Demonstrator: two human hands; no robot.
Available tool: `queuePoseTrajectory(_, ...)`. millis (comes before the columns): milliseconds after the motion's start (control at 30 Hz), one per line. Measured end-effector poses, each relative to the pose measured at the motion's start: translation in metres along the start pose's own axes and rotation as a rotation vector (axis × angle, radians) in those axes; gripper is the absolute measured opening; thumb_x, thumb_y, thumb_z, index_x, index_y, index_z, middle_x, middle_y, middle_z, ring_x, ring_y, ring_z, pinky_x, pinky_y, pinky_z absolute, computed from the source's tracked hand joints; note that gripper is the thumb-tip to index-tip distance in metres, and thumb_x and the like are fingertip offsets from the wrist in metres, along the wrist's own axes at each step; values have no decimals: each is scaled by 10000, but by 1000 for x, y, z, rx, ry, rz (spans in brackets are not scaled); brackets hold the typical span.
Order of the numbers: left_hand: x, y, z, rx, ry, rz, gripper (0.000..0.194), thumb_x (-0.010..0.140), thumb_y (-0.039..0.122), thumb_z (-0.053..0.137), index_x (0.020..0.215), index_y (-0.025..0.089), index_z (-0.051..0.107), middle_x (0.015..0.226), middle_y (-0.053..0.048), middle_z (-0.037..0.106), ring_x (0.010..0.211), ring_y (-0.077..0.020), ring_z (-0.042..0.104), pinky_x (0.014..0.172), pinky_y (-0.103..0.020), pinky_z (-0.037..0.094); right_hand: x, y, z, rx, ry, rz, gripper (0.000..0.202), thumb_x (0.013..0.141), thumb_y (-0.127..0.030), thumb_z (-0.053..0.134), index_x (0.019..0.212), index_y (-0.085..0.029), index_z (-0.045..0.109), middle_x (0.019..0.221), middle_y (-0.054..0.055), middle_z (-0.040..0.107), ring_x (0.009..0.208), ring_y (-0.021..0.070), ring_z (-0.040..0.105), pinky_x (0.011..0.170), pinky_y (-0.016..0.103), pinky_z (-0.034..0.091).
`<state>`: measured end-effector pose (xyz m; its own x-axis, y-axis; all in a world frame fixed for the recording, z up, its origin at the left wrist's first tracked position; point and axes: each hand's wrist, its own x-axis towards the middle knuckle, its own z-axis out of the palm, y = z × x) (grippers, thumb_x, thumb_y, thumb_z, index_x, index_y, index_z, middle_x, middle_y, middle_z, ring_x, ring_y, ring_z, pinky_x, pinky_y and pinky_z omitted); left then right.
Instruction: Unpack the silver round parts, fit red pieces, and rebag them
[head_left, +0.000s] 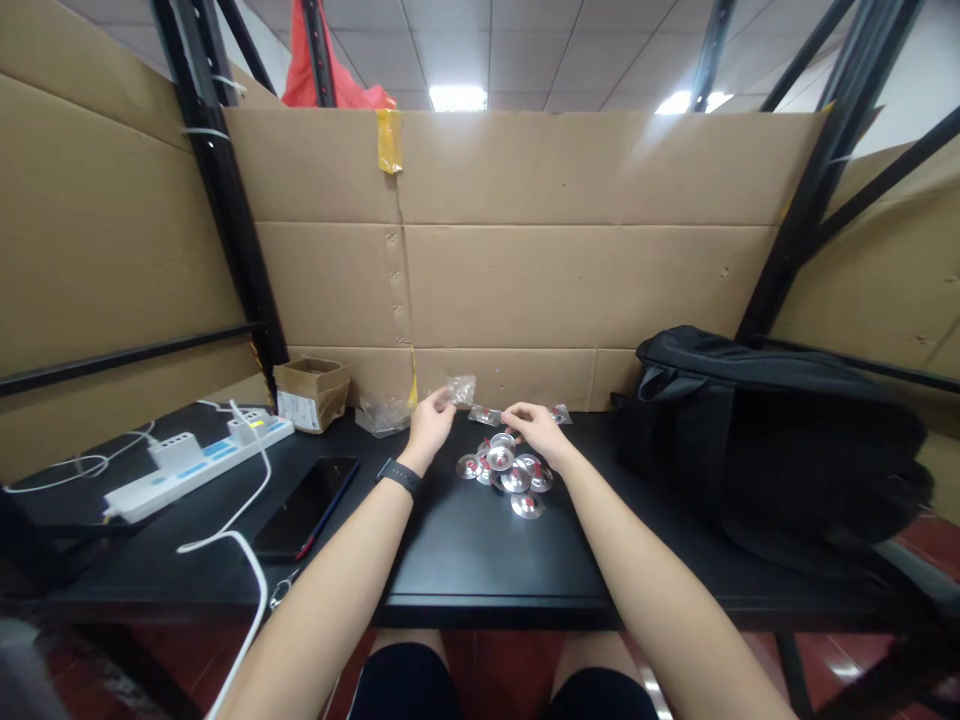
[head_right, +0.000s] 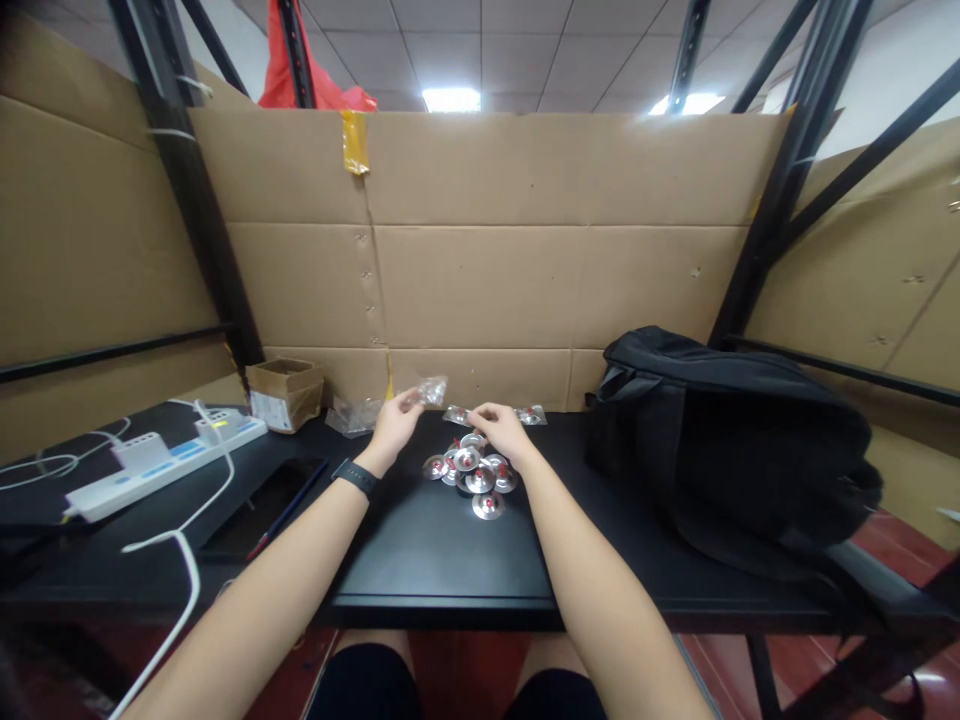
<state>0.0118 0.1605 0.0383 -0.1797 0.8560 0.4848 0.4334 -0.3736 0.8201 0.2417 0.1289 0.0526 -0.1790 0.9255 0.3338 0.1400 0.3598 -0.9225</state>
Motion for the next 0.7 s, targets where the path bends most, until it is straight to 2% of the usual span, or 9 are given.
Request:
queuePoseTrajectory(100, 15, -16, -18, 215, 4, -41, 713, 848, 246, 590, 1516, 138, 365, 1159, -136, 721, 1119, -264, 665, 1013, -391, 485, 5, 8, -8, -37, 47, 11, 253, 770, -420, 706, 822, -174, 686, 796, 38, 669, 717, 154, 634, 511, 202, 469)
queuePoseTrajectory(200, 22, -27, -30, 439, -18, 26, 778, 829, 225, 596, 1532, 84, 295, 1405, -205, 550, 1324, -298, 517, 1101, -391, 418, 6, 12, -14, -55, 68, 12, 233, 765, -402, 700, 818, -175, 687, 796, 41, 670, 701, 149, 622, 501, 200, 456)
queuePoseTrajectory(267, 23, -30, -35, 573, -3, 35, 779, 830, 246, 594, 1521, 52, 291, 1512, -241, 399, 1404, -322, 414, 1127, -389, 387, 5, 11, -16, -63, 68, 3, 223, 762, -391, 698, 821, -176, 688, 798, 41, 668, 695, 147, 615, 494, 199, 445)
queuePoseTrajectory(300, 22, -29, -35, 627, 0, 16, 781, 835, 273, 592, 1519, 53, 287, 1525, -251, 361, 1391, -335, 425, 1107, -397, 404, 5, 9, -16, -64, 68, 1, 219, 760, -386, 696, 823, -176, 688, 800, 40, 667, 694, 147, 612, 493, 200, 441)
queuePoseTrajectory(400, 17, -23, -37, 802, 44, -27, 718, 829, 328, 593, 1466, 81, 370, 1454, -251, 413, 1265, -355, 525, 1006, -438, 459, 4, 6, -16, -68, 66, 7, 212, 757, -373, 688, 833, -175, 685, 806, 39, 669, 700, 152, 610, 505, 210, 441)
queuePoseTrajectory(467, 12, -19, -37, 939, 126, 3, 609, 812, 328, 601, 1363, 96, 489, 1389, -237, 475, 1257, -369, 498, 1007, -480, 428, 4, 7, -17, -99, 77, 0, 211, 758, -367, 681, 846, -175, 690, 829, 41, 683, 724, 162, 614, 542, 228, 461)
queuePoseTrajectory(567, 7, -19, -40, 1067, 215, 16, 536, 782, 352, 633, 1254, 103, 578, 1423, -246, 459, 1304, -405, 405, 1029, -546, 362, 7, 15, -21, -260, 138, -69, 197, 776, -356, 670, 856, -180, 706, 870, 44, 709, 781, 178, 622, 687, 280, 503)
queuePoseTrajectory(633, 5, -21, -42, 1075, 198, -13, 583, 758, 369, 663, 1268, 99, 574, 1483, -267, 399, 1321, -422, 375, 1028, -575, 344, 11, 22, -24, -434, 163, -133, 202, 836, -365, 626, 856, -185, 719, 919, 62, 722, 866, 201, 637, 822, 319, 499)
queuePoseTrajectory(700, 2, -21, -44, 1046, 197, -32, 629, 755, 366, 668, 1314, 106, 542, 1525, -274, 345, 1355, -429, 337, 1035, -596, 326, 18, 28, -25, -579, 113, -181, 290, 937, -373, 511, 893, -190, 732, 1014, 89, 729, 998, 221, 642, 936, 340, 463)
